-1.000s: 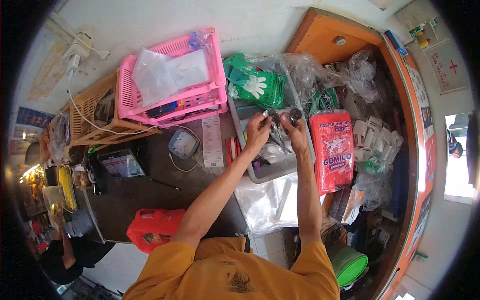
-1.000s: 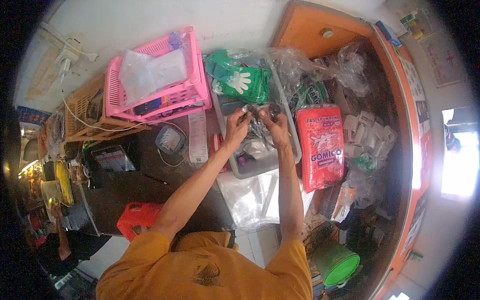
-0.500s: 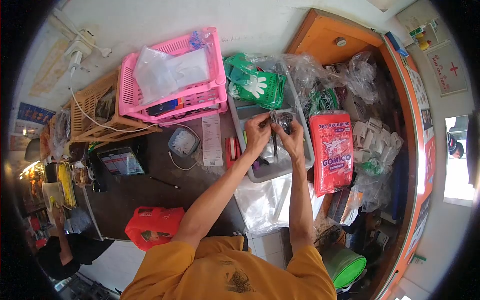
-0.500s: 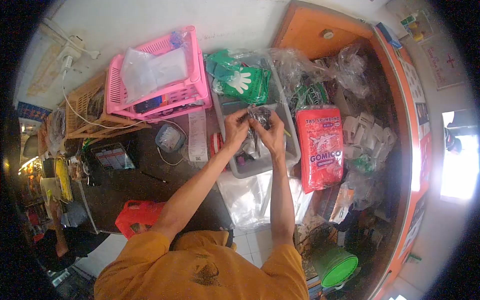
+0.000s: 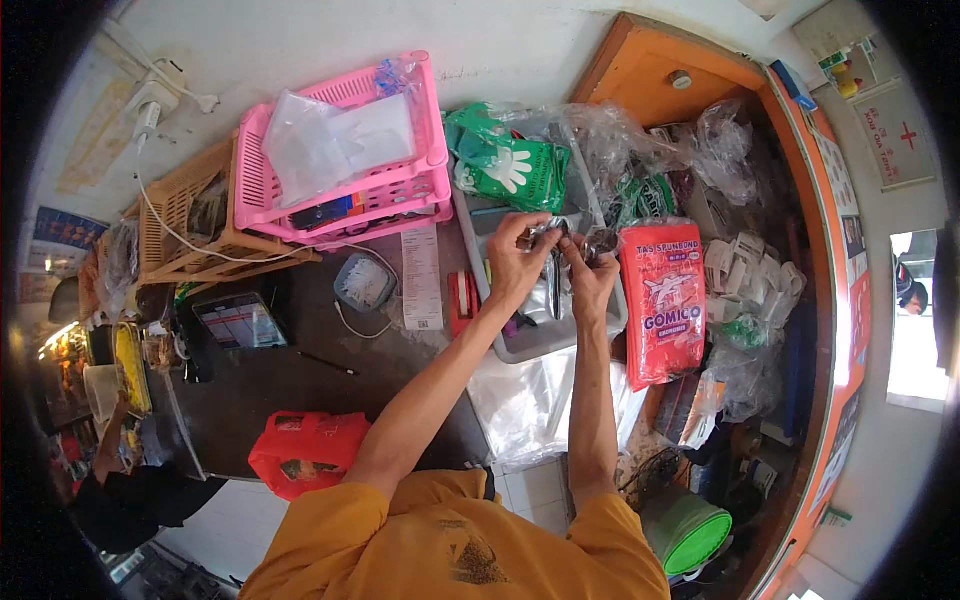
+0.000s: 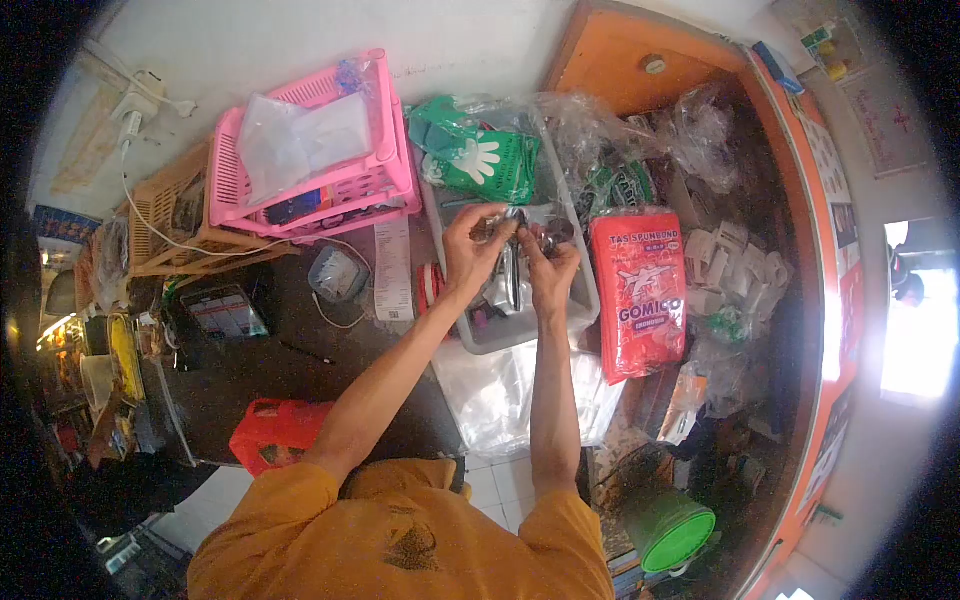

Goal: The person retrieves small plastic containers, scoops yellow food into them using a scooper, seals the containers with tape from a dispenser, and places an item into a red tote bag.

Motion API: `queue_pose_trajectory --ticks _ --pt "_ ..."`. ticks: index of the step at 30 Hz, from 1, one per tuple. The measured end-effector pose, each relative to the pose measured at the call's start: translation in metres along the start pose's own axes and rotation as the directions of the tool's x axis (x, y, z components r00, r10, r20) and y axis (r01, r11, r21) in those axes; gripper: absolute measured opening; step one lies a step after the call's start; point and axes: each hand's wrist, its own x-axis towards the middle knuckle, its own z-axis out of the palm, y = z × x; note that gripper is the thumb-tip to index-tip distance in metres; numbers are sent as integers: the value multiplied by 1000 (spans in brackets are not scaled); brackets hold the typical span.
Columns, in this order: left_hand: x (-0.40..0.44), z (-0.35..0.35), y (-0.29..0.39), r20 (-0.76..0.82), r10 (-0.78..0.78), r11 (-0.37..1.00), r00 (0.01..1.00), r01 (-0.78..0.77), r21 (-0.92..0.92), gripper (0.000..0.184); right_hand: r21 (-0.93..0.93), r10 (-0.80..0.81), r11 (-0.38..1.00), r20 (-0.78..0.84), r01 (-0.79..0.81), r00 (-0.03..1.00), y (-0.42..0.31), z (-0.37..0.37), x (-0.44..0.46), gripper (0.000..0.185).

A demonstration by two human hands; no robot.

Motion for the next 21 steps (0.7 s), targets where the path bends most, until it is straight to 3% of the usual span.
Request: queue_pose_trajectory --ticks 4,10,13,14,17,18,20,21 --pt "3 -1 6 -90 83 997 992 -82 10 13 148 43 987 103 -59 994 2 -4 -2 16" --pt "-3 10 -7 -17 14 1000 1000 -15 -19 4 337 262 900 84 -275 961 -1 3 -4 14" --pt "-5 17 -23 14 -203 949 979 201 -244 6 252 208 950 -64 -186 976 27 -4 2 13" --pt "-3 19 -29 21 -244 870 970 228 -438 9 202 143 973 -139 -113 980 40 -14 7 14" --pt "3 15 -49 -122 -211 977 970 206 -50 10 80 -94 988 -389 135 917 75 -46 31 23" --pt "0 17 -63 -37 -233 972 972 233 -3 19 63 -68 993 -406 102 912 39 -47 21 24" --pt "-8 25 -68 -82 188 911 979 -143 387 28 49 -56 996 -362 79 931 15 -58 13 27" --pt "-11 26 -55 -12 148 930 989 -134 343 31 24 -33 999 -292 42 956 1 -58 9 25"
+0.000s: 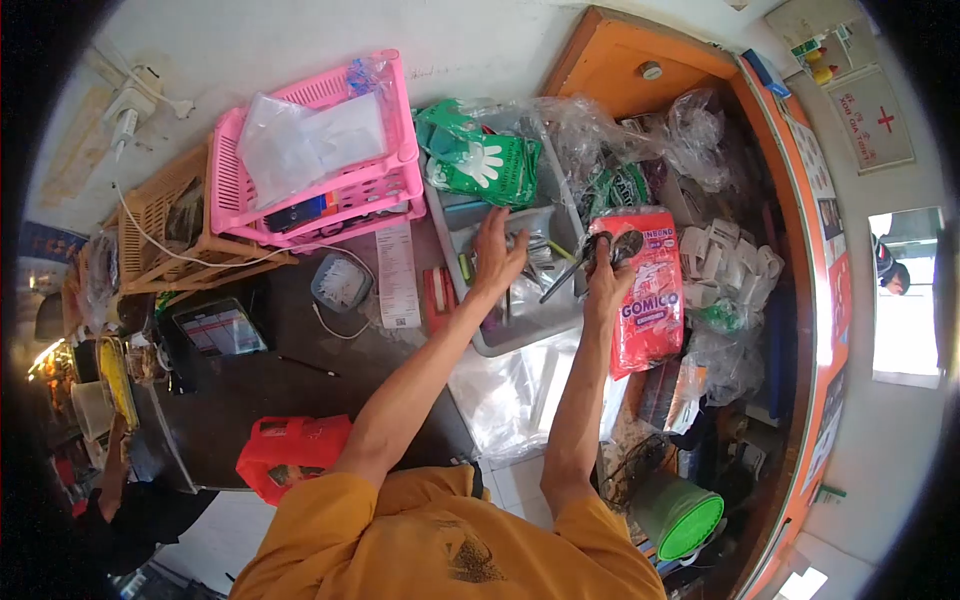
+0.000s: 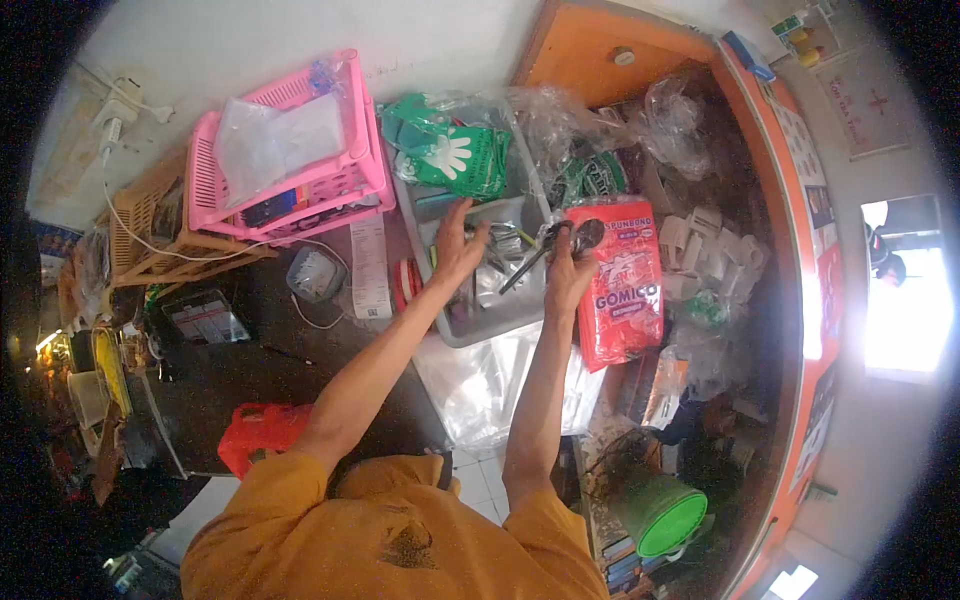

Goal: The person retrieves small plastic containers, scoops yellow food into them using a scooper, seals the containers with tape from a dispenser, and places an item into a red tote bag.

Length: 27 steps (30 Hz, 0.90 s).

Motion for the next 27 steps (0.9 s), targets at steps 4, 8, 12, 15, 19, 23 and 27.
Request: queue_pose_trajectory --ticks 4,8,12,15,19,23,27 --pt "-4 -45 81 686 -270 769 676 580 -269 36 -153 76 987 231 -41 970 -44 1 -26 20" --pt "-23 -68 62 515 -399 579 759 644 -501 23 -4 -35 999 324 39 945 -72 21 -71 14" --pt "-38 -133 82 436 -509 456 742 663 -594 11 113 57 989 310 -96 949 -80 26 -129 16" --pt "-69 -168 86 374 -486 473 790 598 -647 8 -200 -103 955 467 218 878 -84 29 -177 24" --pt "-131 -227 89 287 -442 587 850 516 -624 13 -322 -229 842 513 433 827 -82 27 -241 29" --pt "-193 -280 97 215 -450 649 867 482 -589 20 -310 -149 863 598 399 787 -83 19 -318 31" --pt "-232 -336 103 256 -520 517 815 539 -666 26 -355 -73 788 756 502 650 -92 6 -388 35"
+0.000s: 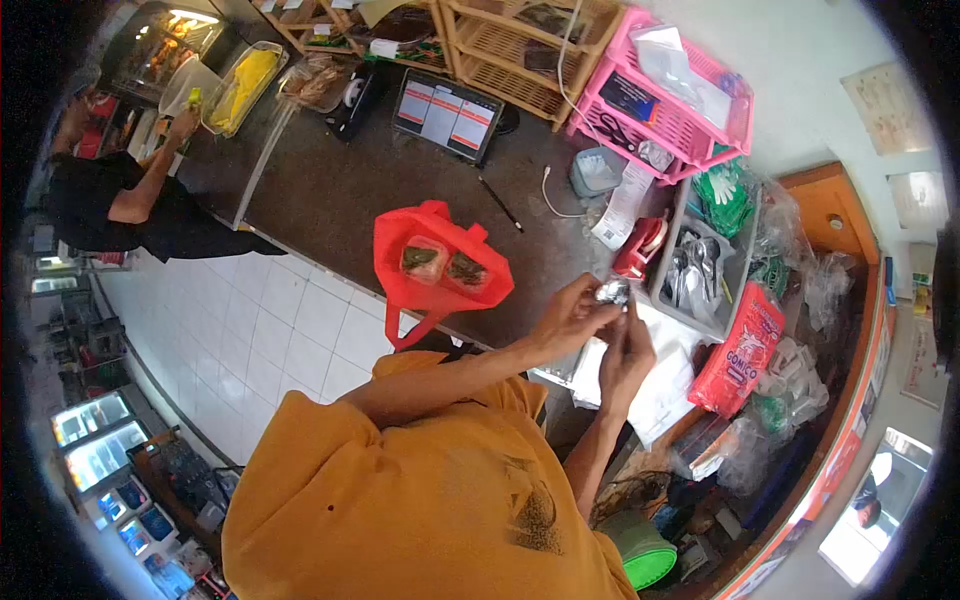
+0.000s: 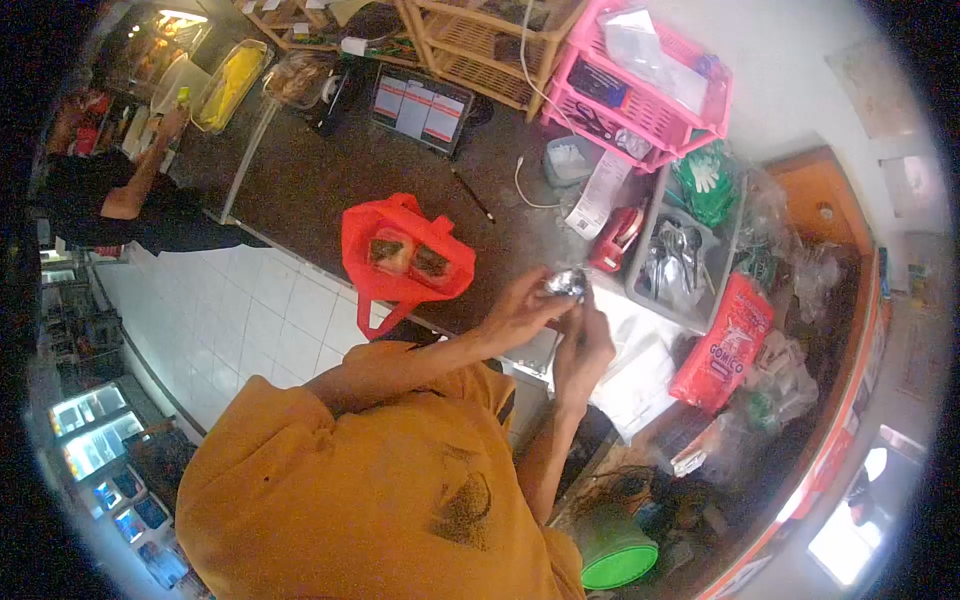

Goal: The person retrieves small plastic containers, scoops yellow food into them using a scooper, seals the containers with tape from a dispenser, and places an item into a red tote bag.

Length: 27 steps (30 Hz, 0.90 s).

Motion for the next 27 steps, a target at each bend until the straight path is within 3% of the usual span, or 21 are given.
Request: queue_pose_trajectory --ticks 1,2,3,4,5,6,7,9,10,11,12,13,15,18,21,24,27 --pt "-11 -17 7 -25 -21 999 999 20 -30 27 179 102 977 94 -118 990 -13 7 -12 38" --pt "-19 -38 13 10 -64 998 998 64 -19 33 149 139 975 177 -166 974 -22 9 -21 40" --pt "-32 -59 35 36 29 975 999 -36 220 30 115 176 971 258 -211 950 -30 12 -27 43" --pt "-47 -80 62 78 113 887 990 -137 440 27 136 85 985 172 -109 981 -36 20 -29 44" --pt "-60 -106 79 42 323 785 946 -293 546 30 146 105 983 68 -114 992 -49 28 -28 42" --pt "-73 -135 92 32 515 641 856 -410 649 33 61 78 995 111 -85 991 -72 30 -23 37" --pt "-82 -167 99 -99 585 565 805 -318 761 40 -21 56 998 152 -54 987 -92 35 -17 34" --pt "-87 -224 91 -300 666 488 683 -95 868 52 28 -243 966 454 258 857 -103 70 -6 28" --pt "-85 -250 71 -383 674 485 632 13 874 57 -80 -264 926 560 369 785 -119 95 -5 25" --pt "-85 -274 44 -507 481 705 715 28 708 58 -123 -317 870 602 477 733 -114 126 -7 25" --pt "-87 -295 13 -567 252 868 784 75 490 60 -173 -270 867 625 467 732 -126 152 -10 23" --pt "-92 -306 -3 -556 5 959 831 153 237 61 -244 -258 825 640 510 723 -115 179 -14 22" --pt "-105 -306 -2 -508 0 977 861 109 185 56 -379 -226 719 666 583 711 -86 227 -15 20" --pt "-106 -318 -8 -469 12 979 883 85 184 48 -365 -312 790 452 493 836 -81 240 -15 22" --pt "-111 -303 28 -474 -35 978 880 127 163 41 -373 -305 808 396 455 866 -96 235 -24 25" --pt "-105 -305 33 -447 -52 986 893 116 118 40 -440 -110 776 613 453 783 -86 244 -55 16" --pt "-106 -313 10 -406 15 975 914 77 209 36 -453 -197 687 637 569 745 -80 269 -60 15"
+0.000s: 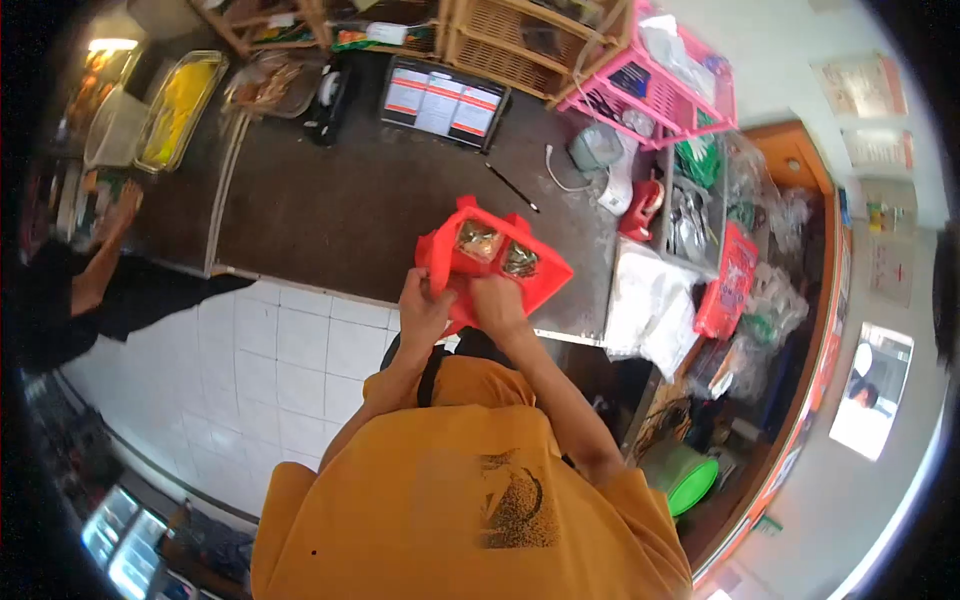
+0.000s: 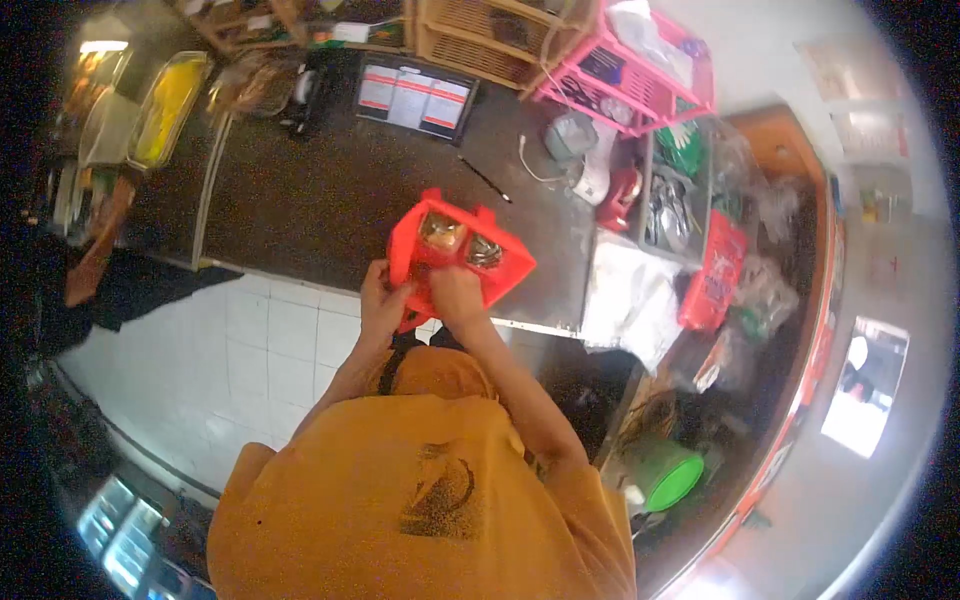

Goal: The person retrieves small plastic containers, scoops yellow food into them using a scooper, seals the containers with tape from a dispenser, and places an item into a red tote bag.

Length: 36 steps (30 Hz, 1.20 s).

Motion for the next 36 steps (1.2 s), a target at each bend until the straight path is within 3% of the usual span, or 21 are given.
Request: queue_pose_trajectory --ticks 2,3,6,7,9,11,12,14,15,17,18,19,22,25,26,28,32,33,34,35,36 --pt "5 -1 -3 14 69 995 998 -70 70 35 40 -32 999 -3 32 999 11 30 -6 16" --pt "4 0 8 23 132 991 991 -133 19 31 62 -41 997 -14 42 999 14 40 -7 17" --pt "6 -4 43 79 -245 968 966 248 -28 25 108 20 994 -37 -16 999 28 14 -28 15" --pt "11 -8 41 119 -260 958 958 271 -93 19 104 46 993 13 -47 999 32 21 -25 15" --pt "15 -5 40 83 -120 993 989 120 11 12 93 90 991 114 -101 989 38 41 -15 16" --pt "21 -7 36 72 57 987 996 -67 143 8 29 183 983 -31 -182 983 32 44 -21 14" --pt "23 -9 33 75 84 990 994 -92 110 7 -2 220 975 -108 -222 969 31 43 -21 16" --pt "26 -14 33 56 141 989 988 -143 33 5 132 357 933 -422 -334 833 30 -3 -46 22" --pt "30 -17 36 38 -15 1000 999 16 -27 11 210 418 907 -552 -365 722 32 -18 -58 26" --pt "42 -10 57 81 -272 930 959 284 -234 15 618 743 636 -326 -463 585 60 -12 -59 37" --pt "49 -6 64 121 -399 849 909 416 -326 17 904 770 293 -29 -313 637 78 -2 -54 42" --pt "69 -8 54 230 -418 824 879 474 -312 21 961 727 -165 270 -221 631 94 7 -49 47" --pt "97 4 73 505 -329 795 798 523 -307 32 881 523 -474 281 1 805 102 19 -30 38" --pt "111 -3 82 323 -255 933 911 320 -164 26 882 416 -471 192 30 889 116 -2 -45 27" --pt "117 -9 80 262 -221 961 939 256 -108 24 837 384 -543 179 65 906 118 -11 -49 24" --pt "120 -3 71 291 -353 889 889 416 -190 25 724 323 -680 156 115 933 119 -21 -56 19" --pt "97 24 62 495 -440 781 749 591 -201 27 795 385 -596 158 114 909 127 22 -44 6" --pt "97 23 66 398 -372 880 839 455 -137 23 851 464 -515 173 106 869 124 20 -42 8" --pt "96 22 70 305 -286 948 908 315 -50 20 978 609 -199 79 56 789 125 17 -46 10" --pt "93 21 74 223 -183 983 957 176 52 18 990 703 134 -65 -41 708 132 12 -54 13" --pt "97 6 81 204 46 948 978 -107 300 17 880 730 444 -244 -171 639 139 4 -58 15"
